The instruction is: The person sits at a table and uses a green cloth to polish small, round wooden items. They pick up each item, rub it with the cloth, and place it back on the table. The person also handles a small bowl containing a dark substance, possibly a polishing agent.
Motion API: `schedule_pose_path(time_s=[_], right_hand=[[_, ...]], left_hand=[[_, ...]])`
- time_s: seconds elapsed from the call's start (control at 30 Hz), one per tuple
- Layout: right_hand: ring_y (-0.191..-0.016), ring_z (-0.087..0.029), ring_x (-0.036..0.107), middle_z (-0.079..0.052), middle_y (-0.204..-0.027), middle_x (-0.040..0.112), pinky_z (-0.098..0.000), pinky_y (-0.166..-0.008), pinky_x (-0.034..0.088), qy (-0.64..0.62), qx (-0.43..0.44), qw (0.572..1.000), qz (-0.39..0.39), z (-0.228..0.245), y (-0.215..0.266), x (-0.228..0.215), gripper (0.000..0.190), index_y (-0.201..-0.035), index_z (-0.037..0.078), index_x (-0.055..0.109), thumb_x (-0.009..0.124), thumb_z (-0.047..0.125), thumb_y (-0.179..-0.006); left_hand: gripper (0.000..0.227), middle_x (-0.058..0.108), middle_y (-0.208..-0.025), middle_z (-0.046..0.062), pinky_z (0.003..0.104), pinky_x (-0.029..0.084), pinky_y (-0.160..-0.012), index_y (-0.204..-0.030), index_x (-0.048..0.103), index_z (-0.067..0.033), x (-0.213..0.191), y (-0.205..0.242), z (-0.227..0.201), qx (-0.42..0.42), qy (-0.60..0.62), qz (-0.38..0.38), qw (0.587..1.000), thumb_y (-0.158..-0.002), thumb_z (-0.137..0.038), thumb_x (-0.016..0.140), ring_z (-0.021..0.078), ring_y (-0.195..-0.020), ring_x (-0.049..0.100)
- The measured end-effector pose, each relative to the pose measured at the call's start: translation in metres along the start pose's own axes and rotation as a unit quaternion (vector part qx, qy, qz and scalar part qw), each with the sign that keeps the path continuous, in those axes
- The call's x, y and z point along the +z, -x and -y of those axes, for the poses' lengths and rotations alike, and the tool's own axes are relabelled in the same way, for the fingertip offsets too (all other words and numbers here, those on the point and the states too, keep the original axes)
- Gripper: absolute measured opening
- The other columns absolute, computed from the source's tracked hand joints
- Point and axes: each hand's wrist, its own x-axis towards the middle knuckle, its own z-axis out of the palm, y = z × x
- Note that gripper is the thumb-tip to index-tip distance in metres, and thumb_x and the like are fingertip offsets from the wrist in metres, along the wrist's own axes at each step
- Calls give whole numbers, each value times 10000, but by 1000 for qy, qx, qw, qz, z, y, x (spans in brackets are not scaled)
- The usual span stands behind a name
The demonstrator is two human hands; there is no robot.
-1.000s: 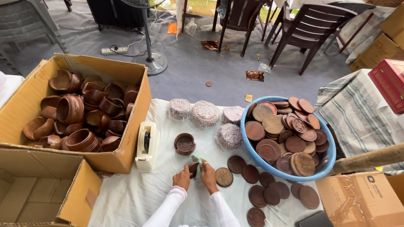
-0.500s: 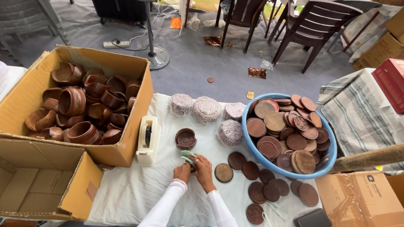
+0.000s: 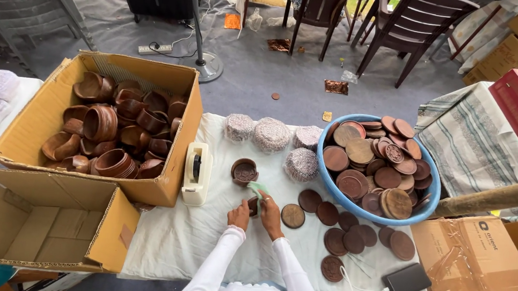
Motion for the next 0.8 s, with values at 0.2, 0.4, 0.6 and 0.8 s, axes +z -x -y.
schedule_pose_path(time_s=[0.2,0.4,0.6,0.8], right_hand=[[-952,-332,737,-214,-1098,738,-381,-849,543,83,186,978,39,-45,12,6,397,-1433,120,601,626,128,-1037],[-1166,-387,626,-203,-1292,706,-407,-912,535,203,-228,951,-47,26,11,0,658,-1336,141,655,563,-86,-725],[-1025,-339,702,-195,-1128,711,-426,-889,532,88,184,978,43,-29,5,8,489,-1457,181,624,544,12,-1005],[-978,-363,702,-178,-1039,712,-452,-845,565,185,-108,977,-19,3,17,3,684,-1371,159,664,540,-81,-743]], left_hand=[[295,729,-797,99,408,580,-603,-1063,506,-72,-4,7,-6,6,-57,-6,998,-1010,-346,602,283,-708,742],[125,721,-820,47,383,569,-594,-1031,550,-133,20,-8,-7,28,-82,-26,996,-1013,-246,601,237,-715,743],[214,712,-770,40,375,557,-572,-1111,511,-87,3,13,-10,31,-120,-26,992,-1007,-264,569,231,-673,736],[174,722,-775,15,351,552,-604,-1133,506,-119,15,9,-6,35,-147,-1,988,-973,-147,568,208,-703,739]])
